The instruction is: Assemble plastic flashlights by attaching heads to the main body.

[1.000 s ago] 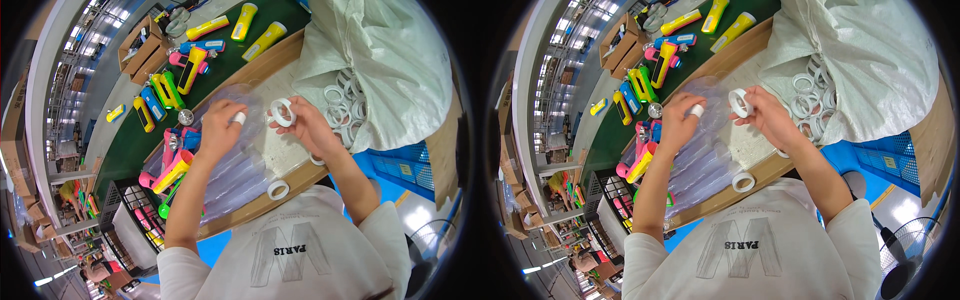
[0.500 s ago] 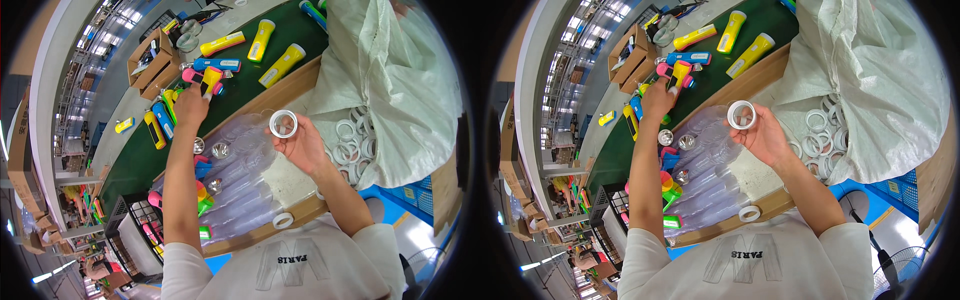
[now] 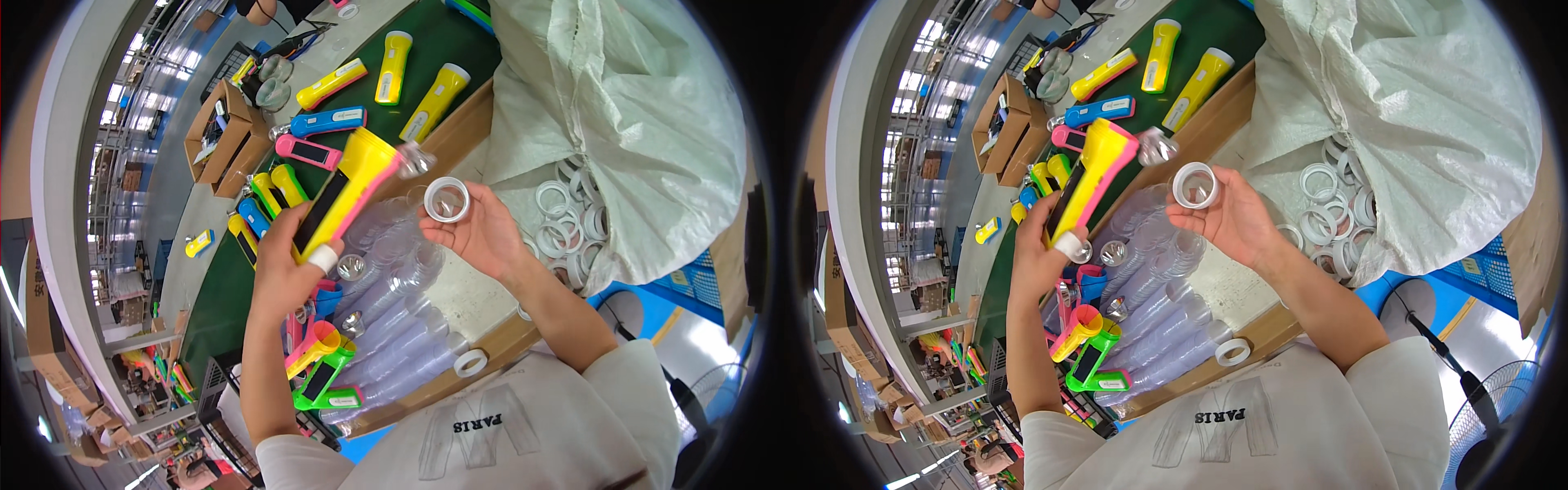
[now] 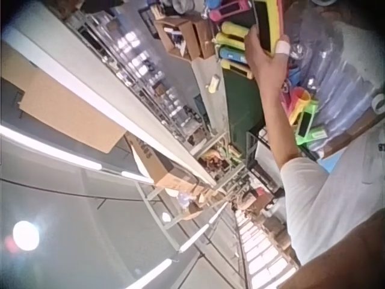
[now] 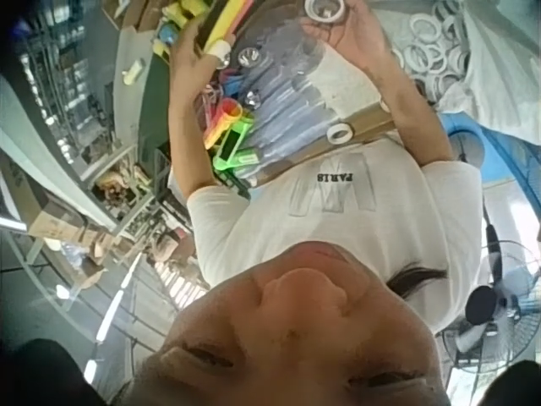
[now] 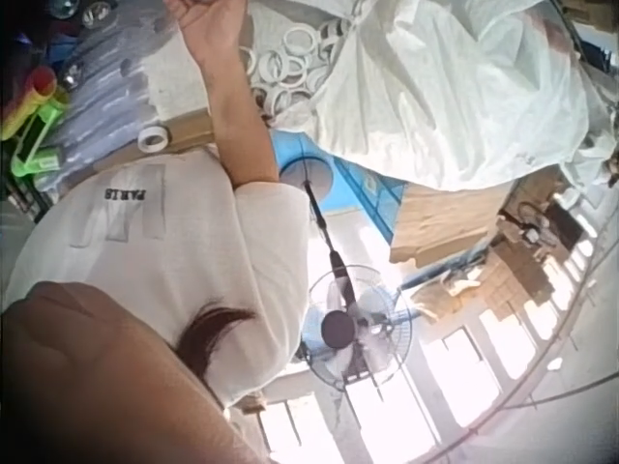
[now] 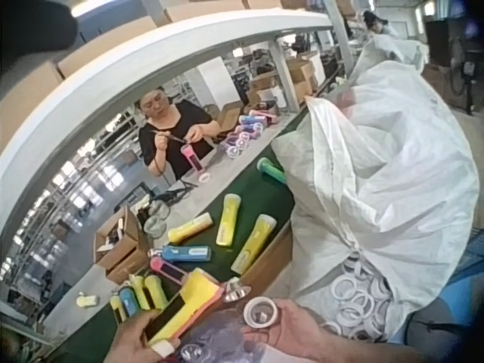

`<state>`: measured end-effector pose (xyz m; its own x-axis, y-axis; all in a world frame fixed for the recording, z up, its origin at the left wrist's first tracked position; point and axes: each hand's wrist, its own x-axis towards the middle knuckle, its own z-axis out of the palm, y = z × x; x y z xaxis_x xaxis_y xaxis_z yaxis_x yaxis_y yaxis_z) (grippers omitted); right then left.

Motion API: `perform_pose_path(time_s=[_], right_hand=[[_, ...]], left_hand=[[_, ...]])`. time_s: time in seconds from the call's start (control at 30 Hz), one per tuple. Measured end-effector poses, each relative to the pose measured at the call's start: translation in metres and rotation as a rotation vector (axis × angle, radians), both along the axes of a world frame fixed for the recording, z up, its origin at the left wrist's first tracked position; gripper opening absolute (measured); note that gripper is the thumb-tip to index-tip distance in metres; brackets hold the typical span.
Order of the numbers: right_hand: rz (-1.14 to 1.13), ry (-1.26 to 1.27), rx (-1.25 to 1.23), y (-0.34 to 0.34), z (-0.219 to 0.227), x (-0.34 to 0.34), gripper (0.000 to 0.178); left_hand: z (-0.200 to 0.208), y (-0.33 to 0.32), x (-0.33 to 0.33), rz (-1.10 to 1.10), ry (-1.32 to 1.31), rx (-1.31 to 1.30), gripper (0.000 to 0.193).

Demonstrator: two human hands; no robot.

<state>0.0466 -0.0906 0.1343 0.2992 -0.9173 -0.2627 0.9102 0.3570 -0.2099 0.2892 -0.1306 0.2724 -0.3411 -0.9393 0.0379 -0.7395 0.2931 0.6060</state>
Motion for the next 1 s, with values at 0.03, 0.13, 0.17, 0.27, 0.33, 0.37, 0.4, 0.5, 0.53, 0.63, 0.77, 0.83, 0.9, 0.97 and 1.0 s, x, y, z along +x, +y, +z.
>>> perform_pose_path(time_s=[0.03, 0.13, 0.17, 0.27, 0.33, 0.37, 0.4, 0.5, 0.53, 0.63, 0.77, 0.83, 0.9, 0.97, 1.0], right_hand=[[-0.003, 0.001, 0.0, 0.001, 0.001, 0.001, 0.045], [-0.018, -0.084, -0.032, 0.007, -0.003, 0.002, 0.043], [-0.02, -0.084, -0.034, 0.009, -0.005, 0.001, 0.043], [-0.021, -0.107, 0.002, 0.013, -0.005, 0.005, 0.042], [-0.012, -0.068, 0.007, 0.012, 0.0, 0.008, 0.041], [-0.01, -0.058, 0.018, 0.013, 0.0, 0.008, 0.041], [0.008, -0.044, 0.013, 0.014, 0.003, 0.008, 0.041], [0.068, -0.047, -0.029, 0.016, -0.001, 0.003, 0.042], [0.123, -0.072, -0.1, 0.017, -0.007, 0.001, 0.043], [0.164, -0.101, -0.185, 0.02, -0.005, 0.0, 0.044], [0.075, 0.128, -0.264, 0.023, -0.004, 0.005, 0.042], [0.062, 0.238, -0.251, 0.024, -0.002, 0.003, 0.041], [0.054, 0.347, -0.241, 0.026, 0.002, 0.006, 0.04], [-0.029, 0.413, -0.253, 0.031, 0.008, 0.015, 0.04], [-0.023, 0.414, -0.257, 0.034, 0.011, 0.015, 0.04]], left_hand=[[0.01, 0.014, -0.009, -0.095, -0.101, -0.108, 0.05], [0.003, 0.048, -0.015, -0.203, -0.345, -0.431, 0.057], [0.001, 0.058, -0.014, -0.228, -0.421, -0.457, 0.061], [0.0, 0.077, -0.008, -0.292, -0.622, -0.703, 0.054], [0.007, 0.085, -0.013, -0.282, -0.678, -0.747, 0.046], [0.008, 0.087, -0.014, -0.261, -0.714, -0.78, 0.043], [0.01, 0.09, -0.013, -0.237, -0.752, -0.812, 0.04], [0.011, 0.08, -0.01, -0.219, -0.812, -0.87, 0.042], [0.01, 0.078, -0.008, -0.221, -0.826, -0.874, 0.044], [0.009, 0.076, -0.004, -0.233, -0.833, -0.879, 0.044], [0.015, 0.088, -0.008, -0.3, -0.826, -0.832, 0.042], [0.019, 0.096, -0.012, -0.298, -0.808, -0.81, 0.042], [0.019, 0.101, -0.014, -0.293, -0.768, -0.799, 0.043], [0.017, 0.106, -0.022, -0.285, -0.709, -0.777, 0.044], [0.015, 0.107, -0.022, -0.315, -0.737, -0.759, 0.048]])
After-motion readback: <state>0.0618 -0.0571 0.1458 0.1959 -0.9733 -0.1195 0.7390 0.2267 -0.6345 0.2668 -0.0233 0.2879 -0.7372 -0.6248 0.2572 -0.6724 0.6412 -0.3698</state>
